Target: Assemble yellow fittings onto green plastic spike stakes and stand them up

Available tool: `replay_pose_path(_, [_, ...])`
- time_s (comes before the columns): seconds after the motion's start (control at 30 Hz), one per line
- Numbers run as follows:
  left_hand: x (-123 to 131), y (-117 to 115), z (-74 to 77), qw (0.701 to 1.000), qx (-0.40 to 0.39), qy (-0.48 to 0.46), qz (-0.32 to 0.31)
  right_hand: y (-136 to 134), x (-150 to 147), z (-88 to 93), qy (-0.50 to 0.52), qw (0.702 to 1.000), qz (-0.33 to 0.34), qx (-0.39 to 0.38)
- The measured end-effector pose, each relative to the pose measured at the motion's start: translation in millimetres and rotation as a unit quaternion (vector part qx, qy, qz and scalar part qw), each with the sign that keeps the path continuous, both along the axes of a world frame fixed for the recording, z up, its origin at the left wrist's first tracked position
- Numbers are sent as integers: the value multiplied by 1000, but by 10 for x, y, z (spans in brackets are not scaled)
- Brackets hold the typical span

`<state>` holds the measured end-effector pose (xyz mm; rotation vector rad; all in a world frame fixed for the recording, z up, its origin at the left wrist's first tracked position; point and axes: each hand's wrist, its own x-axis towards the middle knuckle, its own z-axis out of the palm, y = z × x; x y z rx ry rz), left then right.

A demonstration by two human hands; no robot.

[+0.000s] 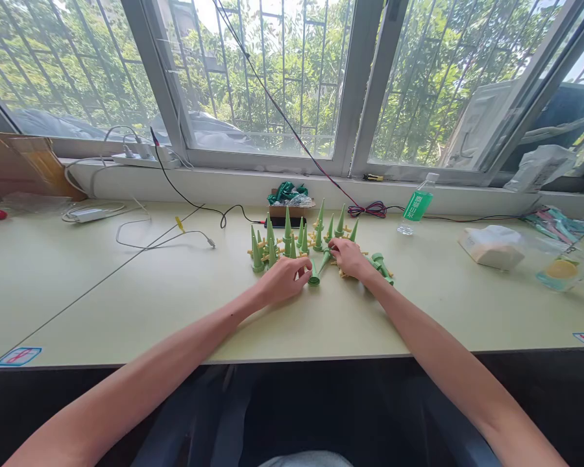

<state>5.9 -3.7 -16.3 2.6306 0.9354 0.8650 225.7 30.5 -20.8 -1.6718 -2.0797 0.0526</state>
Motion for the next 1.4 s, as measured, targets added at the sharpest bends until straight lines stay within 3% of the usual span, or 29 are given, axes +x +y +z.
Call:
replay_pose_path(0.5, [7, -20, 30, 999, -23, 22, -15, 58, 34, -51, 6, 1000, 1, 26])
replay_pose_path(0.97, [-1, 5, 6, 999, -36, 15, -18, -87, -96, 100, 166, 976, 28, 139])
replay_pose_path(1.17, [17, 2, 17, 992, -104, -70, 9, -213, -289, 106, 229, 962, 75, 130])
replay_pose_path(1.4, [-6, -26, 122, 978, -88, -174, 69, -301, -403, 86, 265, 945, 152, 119])
